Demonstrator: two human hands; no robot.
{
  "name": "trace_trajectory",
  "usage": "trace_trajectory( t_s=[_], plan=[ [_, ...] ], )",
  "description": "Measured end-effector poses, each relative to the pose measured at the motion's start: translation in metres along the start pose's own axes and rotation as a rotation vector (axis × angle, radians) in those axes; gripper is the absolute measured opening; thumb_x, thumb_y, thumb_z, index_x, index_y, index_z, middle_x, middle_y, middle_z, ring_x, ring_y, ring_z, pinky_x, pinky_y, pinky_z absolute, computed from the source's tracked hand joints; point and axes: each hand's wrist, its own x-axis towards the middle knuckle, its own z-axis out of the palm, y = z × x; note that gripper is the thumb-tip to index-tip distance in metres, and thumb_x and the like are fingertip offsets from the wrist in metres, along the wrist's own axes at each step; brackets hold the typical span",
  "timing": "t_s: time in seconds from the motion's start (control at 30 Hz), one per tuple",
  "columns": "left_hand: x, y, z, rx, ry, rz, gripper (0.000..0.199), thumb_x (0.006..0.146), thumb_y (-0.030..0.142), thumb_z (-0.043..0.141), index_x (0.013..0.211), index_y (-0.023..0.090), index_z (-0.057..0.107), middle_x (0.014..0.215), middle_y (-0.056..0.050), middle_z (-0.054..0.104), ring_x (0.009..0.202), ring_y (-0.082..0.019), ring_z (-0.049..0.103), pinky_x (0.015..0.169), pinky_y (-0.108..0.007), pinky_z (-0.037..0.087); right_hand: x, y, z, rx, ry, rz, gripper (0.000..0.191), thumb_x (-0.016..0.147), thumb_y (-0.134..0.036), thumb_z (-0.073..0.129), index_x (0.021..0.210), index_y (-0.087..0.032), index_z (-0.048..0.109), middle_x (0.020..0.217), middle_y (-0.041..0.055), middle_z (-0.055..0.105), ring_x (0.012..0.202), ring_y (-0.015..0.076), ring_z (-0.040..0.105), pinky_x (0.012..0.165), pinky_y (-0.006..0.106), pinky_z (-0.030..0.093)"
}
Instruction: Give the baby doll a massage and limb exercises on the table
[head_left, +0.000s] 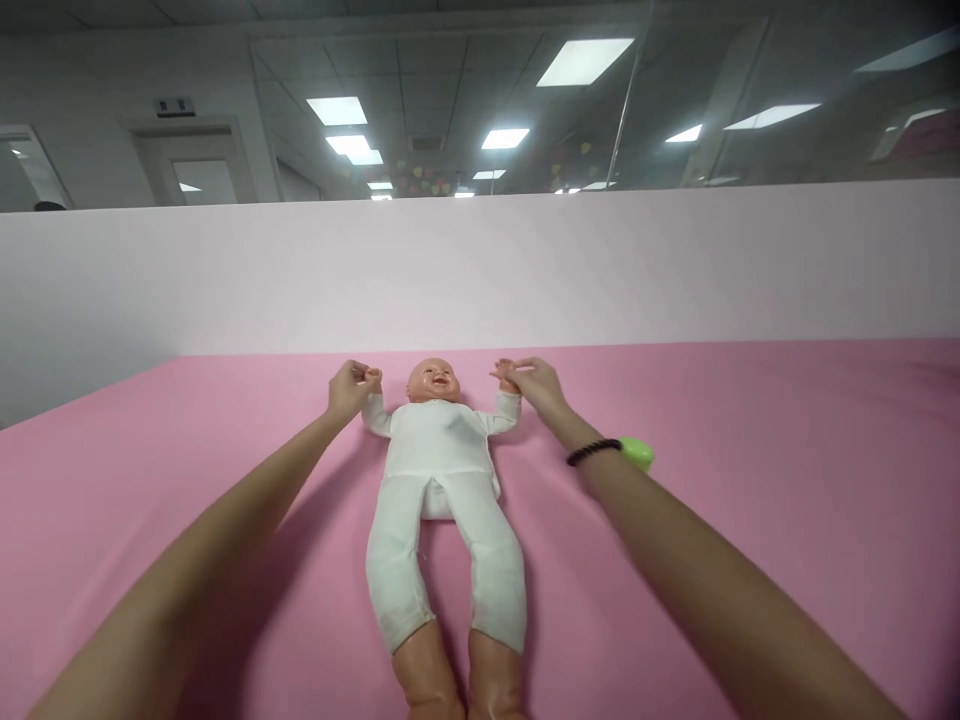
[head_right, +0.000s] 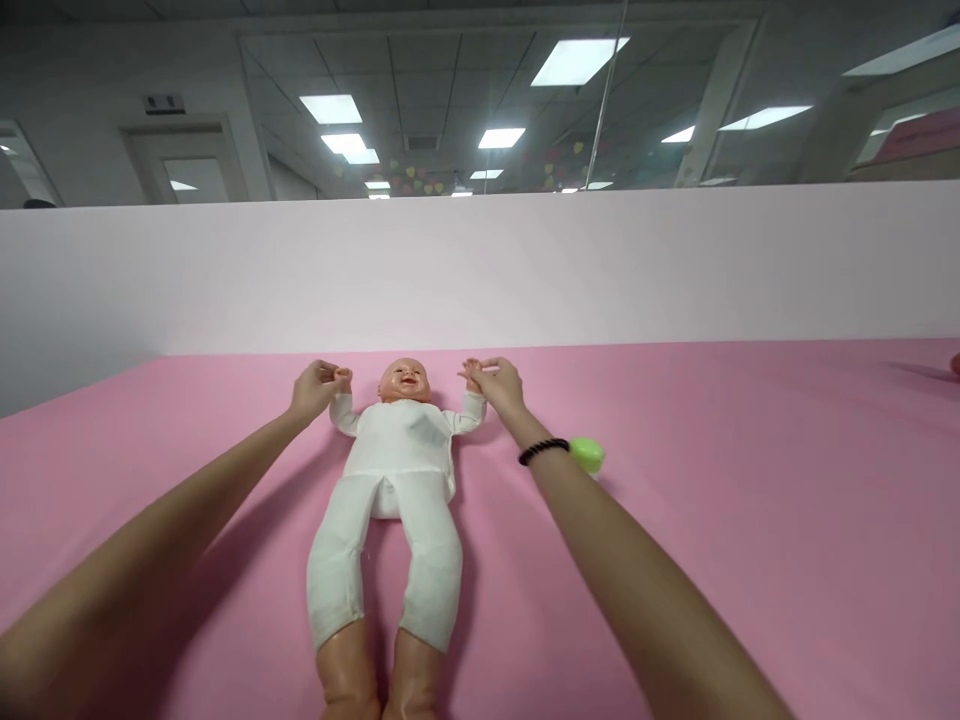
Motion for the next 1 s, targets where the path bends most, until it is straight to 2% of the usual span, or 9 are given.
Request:
trace_trajectory(
  t_s=[0.1, 0.17, 0.3, 0.43, 0.57, 0.63, 0.73, 0.83, 1.0],
  plan=[
    [-0.042, 0.008, -0.042, 0.068, -0.232, 0.421, 0.020, 0.078, 0.026, 0.075, 0.094, 0.020, 0.066, 0.101, -0.006, 0.073, 0.098, -0.022, 0.069, 0.086, -0.034, 0.058, -0.045, -0.033, -0.042, -0.071, -0.240, -0.355, 0.032, 0.077, -0.033, 0.080, 0.099, -0.021, 0.060, 0.089, 0.0031, 0.069, 0.080, 0.0176, 0.067, 0.073, 0.030, 0.056],
    [-0.074, 0.005, -0.070, 0.194, -0.575, 0.650, 0.007, 0.085, 0.026, 0.069, 0.090, 0.021, 0.069, 0.094, -0.005, 0.075, 0.090, -0.020, 0.071, 0.085, -0.034, 0.060, -0.085, -0.041, -0.072, -0.309, -0.590, -0.562, 0.013, 0.087, -0.028, 0.069, 0.095, -0.021, 0.062, 0.091, 0.0044, 0.068, 0.082, 0.0180, 0.065, 0.075, 0.031, 0.055],
    [-0.110, -0.011, -0.096, 0.261, -0.875, 0.742, 0.014, 0.091, 0.025, 0.061, 0.088, 0.023, 0.074, 0.096, -0.004, 0.077, 0.090, -0.021, 0.073, 0.085, -0.031, 0.062, -0.142, -0.029, -0.106, -0.606, -0.852, -0.680, 0.021, 0.098, -0.017, 0.044, 0.088, -0.022, 0.061, 0.095, 0.0058, 0.068, 0.083, 0.0185, 0.064, 0.068, 0.030, 0.053],
    [-0.090, -0.008, -0.075, 0.207, -0.609, 0.680, 0.020, 0.091, 0.030, 0.063, 0.104, 0.021, 0.075, 0.101, -0.006, 0.077, 0.092, -0.020, 0.073, 0.089, -0.032, 0.061, -0.125, -0.028, -0.090, -0.482, -0.616, -0.621, 0.013, 0.097, -0.029, 0.055, 0.100, -0.022, 0.066, 0.098, 0.0060, 0.071, 0.087, 0.0196, 0.068, 0.077, 0.032, 0.056],
    [-0.038, -0.001, -0.028, 0.099, -0.174, 0.275, 0.030, 0.086, 0.035, 0.065, 0.110, 0.018, 0.072, 0.113, -0.008, 0.074, 0.104, -0.022, 0.070, 0.094, -0.034, 0.057, -0.062, -0.029, -0.044, -0.322, -0.141, -0.309, 0.029, 0.089, -0.038, 0.067, 0.109, -0.018, 0.067, 0.107, 0.0086, 0.074, 0.094, 0.0217, 0.070, 0.080, 0.032, 0.057],
    [-0.012, -0.006, -0.007, 0.256, -0.146, 0.034, 0.028, 0.083, 0.029, 0.064, 0.107, 0.019, 0.073, 0.112, -0.008, 0.075, 0.105, -0.022, 0.070, 0.091, -0.031, 0.056, -0.031, -0.019, -0.018, -0.432, -0.071, -0.121, 0.023, 0.092, -0.031, 0.062, 0.107, -0.014, 0.068, 0.101, 0.0104, 0.076, 0.095, 0.0214, 0.071, 0.081, 0.030, 0.055],
    [0.015, -0.020, 0.012, 0.472, -0.313, -0.204, 0.008, 0.069, 0.017, 0.068, 0.074, 0.017, 0.075, 0.083, -0.009, 0.077, 0.091, -0.028, 0.072, 0.077, -0.031, 0.055, -0.003, 0.003, 0.012, -0.679, -0.228, 0.177, 0.012, 0.085, -0.019, 0.065, 0.088, -0.010, 0.072, 0.081, 0.0135, 0.076, 0.087, 0.0269, 0.073, 0.075, 0.031, 0.053],
    [0.027, -0.023, 0.010, 0.496, -0.390, -0.226, 0.005, 0.063, 0.013, 0.070, 0.060, 0.017, 0.070, 0.070, -0.009, 0.074, 0.082, -0.029, 0.072, 0.071, -0.032, 0.054, 0.004, 0.010, 0.025, -0.690, -0.208, 0.174, 0.022, 0.083, -0.016, 0.065, 0.103, -0.007, 0.072, 0.080, 0.0138, 0.076, 0.092, 0.0284, 0.073, 0.077, 0.032, 0.053],
    [0.004, -0.002, -0.029, 0.238, -0.231, 0.125, 0.029, 0.078, 0.031, 0.068, 0.104, 0.018, 0.072, 0.109, -0.009, 0.074, 0.100, -0.023, 0.070, 0.081, -0.029, 0.057, -0.026, -0.025, -0.007, -0.378, -0.045, -0.183, 0.061, 0.085, -0.035, 0.070, 0.137, -0.009, 0.052, 0.105, 0.0117, 0.073, 0.089, 0.0217, 0.071, 0.080, 0.032, 0.055]
  ],
)
